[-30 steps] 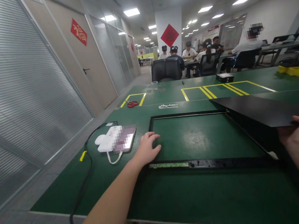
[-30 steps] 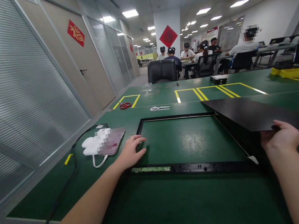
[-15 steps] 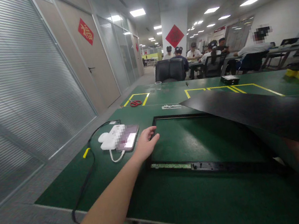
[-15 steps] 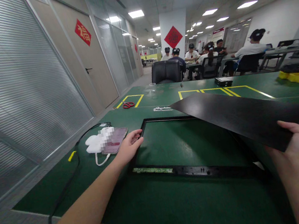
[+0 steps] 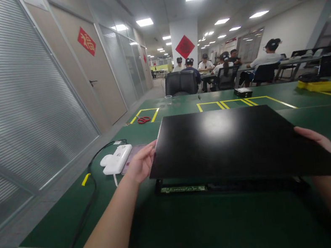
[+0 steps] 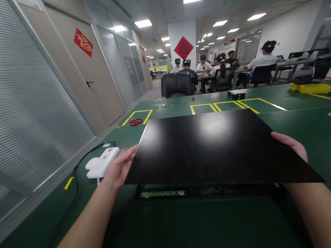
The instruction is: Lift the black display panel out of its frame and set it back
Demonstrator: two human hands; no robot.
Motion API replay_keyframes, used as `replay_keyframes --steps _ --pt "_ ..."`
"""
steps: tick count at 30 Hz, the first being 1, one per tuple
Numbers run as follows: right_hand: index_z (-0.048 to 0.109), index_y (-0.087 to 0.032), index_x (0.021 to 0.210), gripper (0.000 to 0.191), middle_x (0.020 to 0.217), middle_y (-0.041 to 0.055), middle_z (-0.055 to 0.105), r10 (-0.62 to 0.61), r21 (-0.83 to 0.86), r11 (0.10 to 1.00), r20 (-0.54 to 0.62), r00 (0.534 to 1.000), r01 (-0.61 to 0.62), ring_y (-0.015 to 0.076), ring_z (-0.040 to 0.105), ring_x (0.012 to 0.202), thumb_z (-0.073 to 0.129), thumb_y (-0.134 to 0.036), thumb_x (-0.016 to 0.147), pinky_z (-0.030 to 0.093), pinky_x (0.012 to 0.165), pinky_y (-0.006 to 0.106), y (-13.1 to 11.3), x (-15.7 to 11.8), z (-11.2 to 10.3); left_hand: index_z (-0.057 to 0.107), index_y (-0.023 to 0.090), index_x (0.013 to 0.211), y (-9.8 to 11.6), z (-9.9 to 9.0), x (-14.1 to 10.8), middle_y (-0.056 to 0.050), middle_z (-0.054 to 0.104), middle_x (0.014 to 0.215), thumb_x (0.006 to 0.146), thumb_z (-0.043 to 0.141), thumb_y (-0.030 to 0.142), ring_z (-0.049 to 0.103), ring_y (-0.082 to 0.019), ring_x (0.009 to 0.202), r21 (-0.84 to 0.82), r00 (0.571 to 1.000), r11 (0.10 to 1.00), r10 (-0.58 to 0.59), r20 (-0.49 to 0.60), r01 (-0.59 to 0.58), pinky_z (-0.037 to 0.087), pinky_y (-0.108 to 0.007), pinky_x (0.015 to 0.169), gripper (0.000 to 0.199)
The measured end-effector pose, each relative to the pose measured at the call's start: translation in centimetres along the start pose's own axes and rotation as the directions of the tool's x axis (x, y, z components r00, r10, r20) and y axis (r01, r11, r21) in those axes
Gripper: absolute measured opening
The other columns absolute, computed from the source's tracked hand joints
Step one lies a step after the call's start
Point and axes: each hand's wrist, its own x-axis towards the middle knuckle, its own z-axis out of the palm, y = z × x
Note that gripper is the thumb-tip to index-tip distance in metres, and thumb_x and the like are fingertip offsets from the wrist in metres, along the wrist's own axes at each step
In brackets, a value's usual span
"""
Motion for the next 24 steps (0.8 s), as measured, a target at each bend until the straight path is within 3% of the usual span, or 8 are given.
replay_keyframes --steps 4,7,9,11,16,20,24 --pt "0.074 -0.023 0.091 0.026 0.093 0.0147 0.08 0.311 -0.004 0.95 0.053 0.949 -0.311 0.0348 0.077 0.095 0.056 -0.041 0.085 0.063 0.086 0.05 -0.9 -1.7 1.9 0.066 0.011 0.139 0.4 0.0 0.0 -0.011 0.081 0.112 0.074 0.073 0.013 0.078 -0.032 0.102 0.087 0.997 0.994 0.07 0.04 -0.073 0.061 -0.036 0.089 0.065" --pt "0.075 -0.02 0.096 0.025 0.089 0.0147 0.08 0.451 -0.116 0.891 0.091 0.888 -0.44 0.0331 0.078 0.088 0.059 -0.036 0.085 0.063 0.084 0.048 -0.7 -1.7 2.5 0.067 0.012 0.139 0.7 -0.2 0.3 -0.011 0.081 0.113 0.075 0.071 0.017 0.077 -0.034 0.103 0.081 0.995 0.992 0.095 0.024 -0.096 0.062 -0.037 0.088 0.064" --pt "0.075 -0.019 0.098 0.023 0.09 0.014 0.08 0.498 -0.212 0.861 0.166 0.851 -0.462 0.032 0.078 0.087 0.063 -0.033 0.083 0.063 0.083 0.046 -0.1 -1.3 2.5 0.066 0.011 0.14 0.9 -0.2 0.5 -0.011 0.081 0.112 0.074 0.069 0.015 0.078 -0.034 0.102 0.062 0.996 0.994 0.091 -0.001 -0.091 0.063 -0.039 0.088 0.066" --pt "0.074 -0.02 0.096 0.019 0.091 0.0122 0.08 0.474 -0.268 0.871 0.233 0.849 -0.413 0.0288 0.078 0.085 0.064 -0.028 0.083 0.063 0.079 0.042 0.5 -0.8 2.4 0.063 0.011 0.142 0.9 -0.2 0.5 -0.011 0.081 0.113 0.072 0.065 0.012 0.078 -0.034 0.102 0.046 0.996 0.996 0.08 -0.024 -0.079 0.063 -0.042 0.091 0.07" --pt "0.073 -0.019 0.096 0.017 0.085 0.0084 0.079 0.268 -0.212 0.951 0.201 0.942 -0.226 0.018 0.074 0.072 0.065 -0.016 0.081 0.06 0.064 0.026 1.1 0.5 2.3 0.055 0.014 0.151 0.6 0.3 0.2 -0.01 0.081 0.116 0.075 0.061 0.011 0.078 -0.031 0.104 0.033 0.998 0.998 0.063 -0.033 -0.061 0.061 -0.045 0.098 0.076" --pt "0.068 -0.02 0.11 0.031 0.086 0.0094 0.079 0.182 -0.161 0.973 0.099 0.978 -0.165 0.0191 0.074 0.073 0.065 -0.013 0.079 0.06 0.065 0.028 1.1 1.0 2.1 0.058 0.016 0.149 0.4 0.7 -0.2 -0.01 0.079 0.121 0.075 0.065 0.015 0.076 -0.033 0.108 0.061 0.998 0.996 0.059 -0.018 -0.058 0.06 -0.045 0.099 0.075" --pt "0.063 -0.02 0.124 0.042 0.089 0.0119 0.08 0.177 -0.157 0.974 0.089 0.98 -0.161 0.0225 0.076 0.077 0.064 -0.02 0.081 0.062 0.071 0.033 1.3 1.3 2.0 0.065 0.015 0.142 0.6 0.9 -0.6 -0.011 0.08 0.119 0.072 0.07 0.019 0.076 -0.034 0.108 0.077 0.996 0.994 0.079 -0.047 -0.076 0.061 -0.043 0.095 0.07"
